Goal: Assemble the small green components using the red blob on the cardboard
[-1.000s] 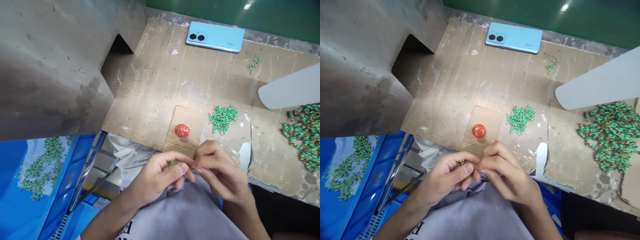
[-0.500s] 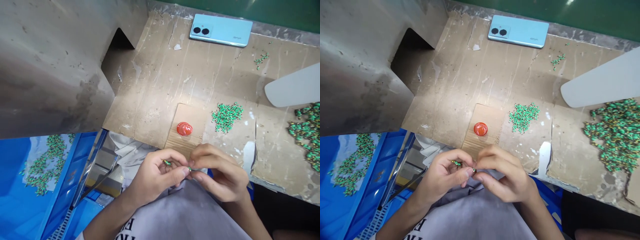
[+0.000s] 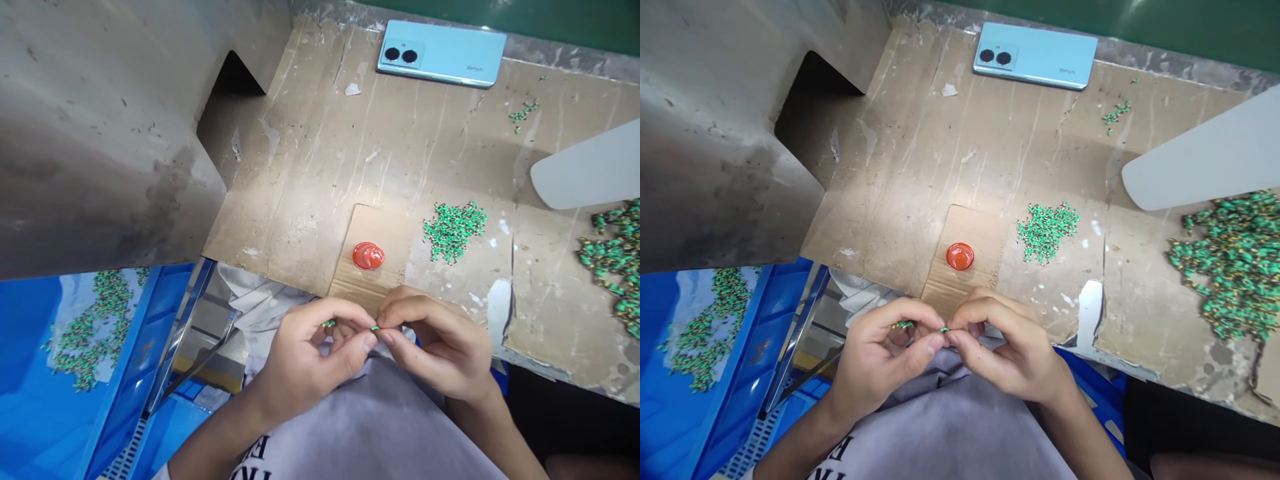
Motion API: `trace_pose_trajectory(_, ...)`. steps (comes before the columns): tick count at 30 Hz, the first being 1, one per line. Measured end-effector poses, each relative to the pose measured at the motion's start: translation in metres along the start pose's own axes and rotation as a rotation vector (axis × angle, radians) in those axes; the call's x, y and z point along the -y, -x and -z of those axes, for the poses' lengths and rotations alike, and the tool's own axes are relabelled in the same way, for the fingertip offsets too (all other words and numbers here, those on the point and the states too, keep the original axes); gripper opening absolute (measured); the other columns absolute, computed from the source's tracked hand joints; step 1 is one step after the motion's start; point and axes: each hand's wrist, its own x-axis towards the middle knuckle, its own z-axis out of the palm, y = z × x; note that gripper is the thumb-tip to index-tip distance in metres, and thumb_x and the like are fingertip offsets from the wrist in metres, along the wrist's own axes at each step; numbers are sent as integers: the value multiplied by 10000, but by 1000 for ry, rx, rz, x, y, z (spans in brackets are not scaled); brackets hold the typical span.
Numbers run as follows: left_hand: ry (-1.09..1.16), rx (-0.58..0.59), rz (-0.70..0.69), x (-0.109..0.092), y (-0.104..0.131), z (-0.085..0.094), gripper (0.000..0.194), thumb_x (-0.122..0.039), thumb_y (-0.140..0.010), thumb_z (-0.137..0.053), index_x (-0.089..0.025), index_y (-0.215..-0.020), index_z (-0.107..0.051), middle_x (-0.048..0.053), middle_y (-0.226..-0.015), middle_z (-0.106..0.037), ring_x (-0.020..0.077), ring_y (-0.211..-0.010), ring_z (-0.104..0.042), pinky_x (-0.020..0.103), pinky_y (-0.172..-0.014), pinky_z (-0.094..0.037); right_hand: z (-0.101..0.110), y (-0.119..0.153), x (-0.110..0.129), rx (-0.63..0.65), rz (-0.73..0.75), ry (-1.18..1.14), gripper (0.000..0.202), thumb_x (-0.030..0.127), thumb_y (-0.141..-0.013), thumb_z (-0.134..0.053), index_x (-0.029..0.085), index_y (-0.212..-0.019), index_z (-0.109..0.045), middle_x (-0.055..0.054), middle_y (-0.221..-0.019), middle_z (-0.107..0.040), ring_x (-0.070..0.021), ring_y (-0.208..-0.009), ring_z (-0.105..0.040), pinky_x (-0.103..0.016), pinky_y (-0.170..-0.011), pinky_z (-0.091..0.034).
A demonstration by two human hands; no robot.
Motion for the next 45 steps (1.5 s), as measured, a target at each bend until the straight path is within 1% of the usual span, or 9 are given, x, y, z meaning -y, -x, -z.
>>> trace_pose_trajectory(10,-171,-10,-141,4,3,2,116,-90,-940,-785,-189,-882,-798,-30,-677,-719,96,-593,-615,171,-609,-513,2,-2,5,38,40,129,200,39,-1018,-692,227,-1081,-714,-15,-807,-719,-155,-664,-670,-275,-574,-540)
trace_pose_trajectory(15,-126,-9,-33,9,6,-1,63,-159,-991,-798,-199,-946,-783,-26,-740,-713,100,-628,-602,190,-602,-484,7,-3,5,49,54,197,196,36,-1010,-709,227,-1055,-702,3,-793,-709,-133,-638,-640,-255,-537,-486)
trace_pose_trajectory(21,188,50,127,12,10,6,212,-138,-1149,-578,-235,-1301,-690,29,-1102,-785,102,-856,-700,189,-769,-572,14,-6,-12,-253,-53,341,170,79,-1043,-713,249,-1041,-714,25,-786,-650,-132,-636,-573,-284,-563,-439)
trace_pose_trajectory(25,331,92,175,13,5,10,159,-231,-1218,-519,-223,-1308,-650,58,-1140,-821,97,-831,-727,188,-687,-545,14,-16,-21,-255,-72,437,159,98,-1061,-711,252,-1037,-687,44,-786,-614,-116,-632,-541,-268,-566,-417)
trace_pose_trajectory(28,406,101,230,13,2,11,104,-294,-1184,-645,-203,-1233,-632,90,-1093,-881,104,-757,-747,196,-652,-535,12,-20,-23,-233,-67,466,158,96,-1069,-706,248,-1035,-679,50,-783,-616,-102,-614,-523,-258,-554,-403)
trace_pose_trajectory(34,478,16,338,10,1,13,287,-309,-992,-924,-184,-912,-679,79,-935,-917,109,-612,-747,178,-553,-478,11,-20,-22,-210,-68,498,153,94,-1070,-710,242,-1049,-681,42,-805,-657,-97,-607,-528,-254,-556,-414)
trace_pose_trajectory(38,360,8,291,6,-3,19,187,-328,-983,-930,-178,-970,-818,56,-813,-887,115,-575,-722,196,-544,-506,12,-21,-22,-204,-68,516,146,103,-1071,-707,241,-1031,-681,46,-783,-635,-99,-600,-529,-254,-549,-410)
trace_pose_trajectory(41,377,-28,311,6,-3,20,261,-342,-973,-947,-195,-1119,-788,18,-738,-859,105,-523,-685,187,-525,-502,12,-21,-22,-201,-71,520,153,97,-1064,-706,244,-1028,-682,47,-784,-638,-100,-608,-539,-250,-554,-415)
trace_pose_trajectory(45,422,-33,286,11,2,18,335,-384,-957,-967,-199,-941,-687,10,-702,-831,94,-501,-653,170,-507,-497,11,-21,-23,-211,-69,519,154,99,-1063,-712,248,-1035,-686,44,-789,-644,-106,-611,-538,-259,-560,-419)
